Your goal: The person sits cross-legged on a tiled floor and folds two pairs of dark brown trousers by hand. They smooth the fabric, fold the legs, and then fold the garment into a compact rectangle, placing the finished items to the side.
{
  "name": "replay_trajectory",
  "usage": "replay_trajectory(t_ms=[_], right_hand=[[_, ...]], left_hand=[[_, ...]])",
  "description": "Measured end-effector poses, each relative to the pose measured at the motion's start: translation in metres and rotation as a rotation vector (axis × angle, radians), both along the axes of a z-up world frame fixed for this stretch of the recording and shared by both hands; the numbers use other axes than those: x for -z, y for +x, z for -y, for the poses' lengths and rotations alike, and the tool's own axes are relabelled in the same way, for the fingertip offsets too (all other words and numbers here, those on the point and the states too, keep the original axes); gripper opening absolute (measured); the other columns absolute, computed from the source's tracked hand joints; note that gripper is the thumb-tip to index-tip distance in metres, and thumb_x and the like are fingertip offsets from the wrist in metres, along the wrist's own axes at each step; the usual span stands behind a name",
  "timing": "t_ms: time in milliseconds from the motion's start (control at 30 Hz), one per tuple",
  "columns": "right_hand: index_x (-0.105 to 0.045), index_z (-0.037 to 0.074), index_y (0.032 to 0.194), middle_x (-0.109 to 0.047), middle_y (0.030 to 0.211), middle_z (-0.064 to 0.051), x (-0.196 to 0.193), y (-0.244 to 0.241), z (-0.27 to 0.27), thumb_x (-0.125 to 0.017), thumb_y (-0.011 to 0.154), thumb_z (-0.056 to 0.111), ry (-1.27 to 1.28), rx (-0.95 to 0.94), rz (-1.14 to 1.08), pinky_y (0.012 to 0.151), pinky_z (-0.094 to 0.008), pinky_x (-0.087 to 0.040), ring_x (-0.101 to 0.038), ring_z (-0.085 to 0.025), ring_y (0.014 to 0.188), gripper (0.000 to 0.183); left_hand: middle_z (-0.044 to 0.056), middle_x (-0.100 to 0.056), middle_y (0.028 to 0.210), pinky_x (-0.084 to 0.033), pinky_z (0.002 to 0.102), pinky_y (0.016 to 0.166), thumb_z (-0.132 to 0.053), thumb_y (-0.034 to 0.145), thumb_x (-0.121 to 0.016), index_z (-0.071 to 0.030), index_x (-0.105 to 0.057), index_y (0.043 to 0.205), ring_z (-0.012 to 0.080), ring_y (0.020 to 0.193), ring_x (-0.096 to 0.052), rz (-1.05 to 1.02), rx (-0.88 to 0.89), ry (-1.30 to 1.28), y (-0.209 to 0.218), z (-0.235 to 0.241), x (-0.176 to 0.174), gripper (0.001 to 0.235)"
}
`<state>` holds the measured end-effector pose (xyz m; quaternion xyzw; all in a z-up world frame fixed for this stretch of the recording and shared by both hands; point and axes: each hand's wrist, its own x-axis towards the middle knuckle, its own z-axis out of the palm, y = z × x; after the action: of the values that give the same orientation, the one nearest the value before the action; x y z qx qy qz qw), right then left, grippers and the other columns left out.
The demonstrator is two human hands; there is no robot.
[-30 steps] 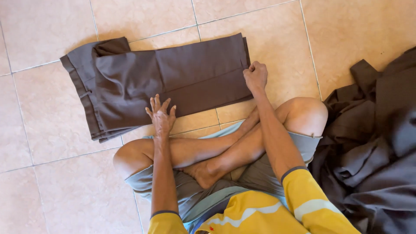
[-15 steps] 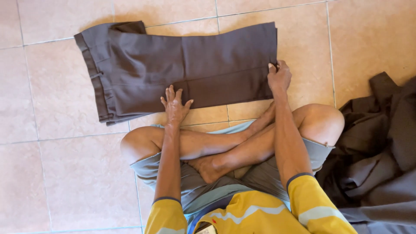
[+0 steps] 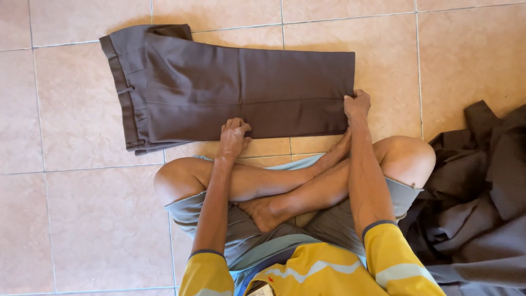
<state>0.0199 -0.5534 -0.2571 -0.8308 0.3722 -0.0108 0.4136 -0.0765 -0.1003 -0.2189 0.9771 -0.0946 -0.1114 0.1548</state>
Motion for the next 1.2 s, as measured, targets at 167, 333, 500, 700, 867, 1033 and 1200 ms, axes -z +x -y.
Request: replay_trajectory(t_ms=[167,333,500,700,867,1033,1200], right_hand=[[-0.074,0.006,0.114,-0.074,0.096,-0.016,-0.048,-0.012,-0.014,-0.073,0.089,0.021,-0.049,-0.045,-0.051,0.070,-0.047,-0.060,-0.074,-0.034,0.090,0.029],[-0.072,0.001,0.109,-0.072,0.092,-0.022,-0.047,-0.009,-0.014,-0.064,0.084,0.003,-0.115,-0.067,-0.041,0.069,-0.049,-0.060,-0.074,-0.041,0.089,0.026],[-0.064,0.007,0.118,-0.071,0.106,-0.021,-0.084,-0.019,-0.023,-0.072,0.095,0.033,-0.161,-0.093,-0.195,0.080,-0.053,-0.058,-0.072,-0.039,0.101,0.035],[-0.071,0.010,0.100,-0.073,0.085,-0.014,-0.085,-0.017,-0.017,-0.075,0.082,0.022,-0.162,-0.066,0.010,0.079,-0.049,-0.057,-0.074,-0.038,0.094,0.023],[-0.070,0.006,0.109,-0.072,0.096,-0.022,-0.073,-0.019,-0.011,-0.075,0.091,0.042,-0.212,-0.183,-0.176,0.082,-0.058,-0.056,-0.071,-0.045,0.100,0.040],[-0.075,0.011,0.094,-0.070,0.074,-0.009,-0.059,-0.007,0.000,-0.081,0.083,0.023,-0.149,-0.091,0.139,0.067,-0.041,-0.056,-0.073,-0.029,0.077,0.017],[-0.071,0.004,0.107,-0.071,0.089,-0.015,-0.080,-0.013,-0.016,-0.073,0.087,0.014,-0.099,-0.212,0.123,0.063,-0.043,-0.056,-0.072,-0.031,0.079,0.023]], left_hand=[[-0.009,-0.061,0.098,-0.045,0.036,0.098,-0.030,0.080,-0.079,-0.034,-0.074,0.093,0.0134,0.108,-0.059,-0.009,0.039,0.004,0.000,0.001,0.006,0.015],[-0.009,-0.065,0.092,-0.049,0.037,0.094,-0.028,0.082,-0.077,-0.033,-0.074,0.089,0.0152,0.102,-0.064,-0.039,0.019,-0.019,0.001,0.002,-0.003,0.009],[-0.010,-0.067,0.087,-0.050,0.037,0.092,-0.029,0.080,-0.077,-0.033,-0.073,0.081,0.0152,0.099,-0.066,-0.046,0.013,-0.039,0.001,0.006,-0.005,0.006],[-0.007,-0.068,0.092,-0.049,0.036,0.094,-0.025,0.082,-0.076,-0.030,-0.071,0.083,0.0186,0.102,-0.066,-0.018,-0.021,-0.216,0.002,0.007,-0.030,0.007],[-0.006,-0.068,0.095,-0.049,0.039,0.093,-0.031,0.080,-0.076,-0.030,-0.074,0.084,0.0203,0.103,-0.066,-0.064,-0.010,-0.114,-0.001,0.010,-0.030,0.005],[-0.004,-0.069,0.098,-0.051,0.042,0.095,-0.040,0.083,-0.075,-0.031,-0.076,0.090,0.0231,0.106,-0.066,-0.139,-0.001,-0.113,0.002,0.015,-0.049,0.011],[-0.005,-0.066,0.094,-0.050,0.043,0.095,-0.040,0.083,-0.076,-0.032,-0.073,0.091,0.0220,0.105,-0.065,-0.123,-0.028,-0.108,0.003,0.015,-0.041,0.011]])
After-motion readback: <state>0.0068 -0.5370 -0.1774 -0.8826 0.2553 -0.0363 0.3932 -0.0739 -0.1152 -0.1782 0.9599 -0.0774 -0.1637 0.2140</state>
